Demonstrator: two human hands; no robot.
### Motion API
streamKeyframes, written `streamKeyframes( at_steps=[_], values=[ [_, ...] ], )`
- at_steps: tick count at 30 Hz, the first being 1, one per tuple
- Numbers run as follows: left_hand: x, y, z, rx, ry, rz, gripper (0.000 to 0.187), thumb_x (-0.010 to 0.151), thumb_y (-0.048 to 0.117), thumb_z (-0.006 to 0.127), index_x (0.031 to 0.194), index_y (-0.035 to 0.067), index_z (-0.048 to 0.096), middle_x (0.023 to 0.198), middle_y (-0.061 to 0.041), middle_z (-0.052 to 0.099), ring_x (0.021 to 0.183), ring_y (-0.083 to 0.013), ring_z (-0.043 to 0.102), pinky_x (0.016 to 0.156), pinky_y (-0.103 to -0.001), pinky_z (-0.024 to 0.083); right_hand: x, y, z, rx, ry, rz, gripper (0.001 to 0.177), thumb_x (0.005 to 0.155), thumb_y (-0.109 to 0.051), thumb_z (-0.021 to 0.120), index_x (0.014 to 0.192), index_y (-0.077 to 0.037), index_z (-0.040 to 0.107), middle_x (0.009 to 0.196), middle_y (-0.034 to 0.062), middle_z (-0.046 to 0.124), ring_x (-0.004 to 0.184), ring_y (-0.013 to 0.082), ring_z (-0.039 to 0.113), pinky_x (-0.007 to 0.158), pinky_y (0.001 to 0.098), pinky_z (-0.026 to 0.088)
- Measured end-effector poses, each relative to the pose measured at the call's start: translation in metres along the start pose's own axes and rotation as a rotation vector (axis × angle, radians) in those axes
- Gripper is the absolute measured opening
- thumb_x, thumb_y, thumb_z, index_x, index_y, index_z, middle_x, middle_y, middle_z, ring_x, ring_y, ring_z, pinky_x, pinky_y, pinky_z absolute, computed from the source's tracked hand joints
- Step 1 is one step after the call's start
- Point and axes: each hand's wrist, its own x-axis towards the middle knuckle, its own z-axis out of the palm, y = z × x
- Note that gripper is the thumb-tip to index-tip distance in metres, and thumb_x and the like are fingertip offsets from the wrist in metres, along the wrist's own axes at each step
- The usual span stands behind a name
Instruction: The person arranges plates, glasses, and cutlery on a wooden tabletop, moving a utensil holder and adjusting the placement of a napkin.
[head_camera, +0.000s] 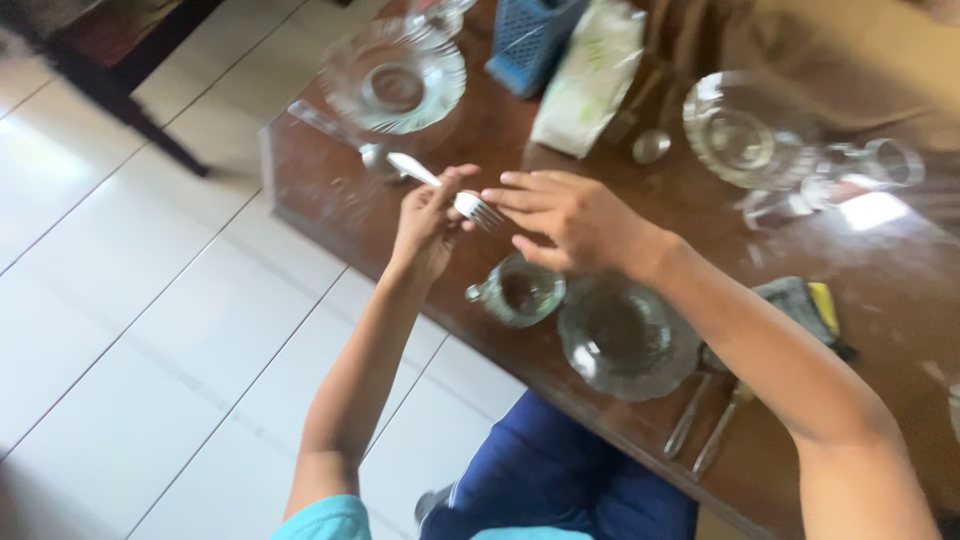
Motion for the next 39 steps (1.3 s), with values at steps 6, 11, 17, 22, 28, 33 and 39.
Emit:
streamKeyframes(
  at_steps=[6, 11, 17, 22, 28, 33, 39],
  values=[
    [-0.036, 0.054, -0.061, 0.597, 0.461, 0.43, 0.035, 0.102, 0.029, 0.064, 0.12, -0.001, 0.072, 0.082, -0.009, 0.075, 0.065, -0.0109, 0.07, 0.055, -0.025, 0.056, 0.047, 0.001, 0.032, 0.159, -0.214, 0.11, 0.037, 0.092, -0.033, 0.069, 0.12, -0.009, 0.072, 0.131, 0.006, 0.069, 0.114, 0.028, 0.065, 0.099, 0.0432, 0.051],
    [-0.026, 0.078, -0.089, 0.813, 0.614, 0.525, 0.035, 0.1, 0.03, 0.065, 0.112, -0.001, 0.074, 0.078, -0.006, 0.075, 0.062, -0.0099, 0.072, 0.051, -0.027, 0.058, 0.075, -0.001, 0.041, 0.239, -0.4, 0.15, 0.046, 0.09, -0.038, 0.068, 0.125, -0.009, 0.069, 0.128, 0.0116, 0.067, 0.106, 0.0348, 0.067, 0.092, 0.0435, 0.052],
    [-0.01, 0.073, -0.088, 1.121, 0.75, 0.821, 0.032, 0.102, 0.028, 0.069, 0.105, -0.002, 0.077, 0.069, -0.007, 0.075, 0.058, -0.0085, 0.068, 0.052, -0.025, 0.049, 0.089, -0.001, 0.062, 0.199, -0.521, 0.159, 0.044, 0.089, -0.039, 0.066, 0.125, -0.013, 0.069, 0.127, 0.0098, 0.066, 0.107, 0.0338, 0.066, 0.094, 0.0441, 0.051],
    [-0.008, 0.07, -0.095, 1.463, 0.968, 0.808, 0.039, 0.101, 0.031, 0.072, 0.077, 0.0, 0.072, 0.079, -0.008, 0.068, 0.081, -0.0253, 0.058, 0.079, -0.04, 0.045, 0.097, 0.001, 0.083, 0.159, -0.639, 0.123, 0.046, 0.09, -0.037, 0.066, 0.129, -0.013, 0.065, 0.129, 0.0097, 0.064, 0.11, 0.0328, 0.065, 0.095, 0.045, 0.051],
    [-0.005, 0.067, -0.097, 1.616, 1.014, 0.657, 0.045, 0.097, 0.047, 0.073, 0.083, 0.005, 0.077, 0.125, -0.007, 0.059, 0.124, -0.0276, 0.043, 0.106, -0.049, 0.03, 0.114, 0.009, 0.106, 0.077, -0.654, 0.036, 0.06, 0.089, -0.036, 0.068, 0.141, -0.01, 0.054, 0.135, 0.0136, 0.056, 0.111, 0.0326, 0.064, 0.092, 0.0455, 0.051],
    [-0.009, 0.074, -0.086, 1.639, 0.995, 0.577, 0.043, 0.091, 0.046, 0.075, 0.074, 0.007, 0.078, 0.119, -0.005, 0.061, 0.122, -0.0289, 0.042, 0.105, -0.048, 0.027, 0.126, 0.013, 0.121, 0.079, -0.527, -0.026, 0.066, 0.086, -0.032, 0.072, 0.144, -0.008, 0.051, 0.143, 0.0193, 0.046, 0.112, 0.0348, 0.063, 0.09, 0.0459, 0.052],
    [-0.009, 0.075, -0.082, 1.633, 0.978, 0.577, 0.042, 0.093, 0.044, 0.074, 0.072, 0.007, 0.075, 0.12, -0.004, 0.06, 0.123, -0.029, 0.043, 0.104, -0.047, 0.027, 0.126, 0.018, 0.135, 0.093, -0.484, -0.032, 0.063, 0.084, -0.032, 0.073, 0.138, -0.006, 0.056, 0.146, 0.0209, 0.044, 0.115, 0.0343, 0.062, 0.088, 0.0461, 0.053]
  ],
)
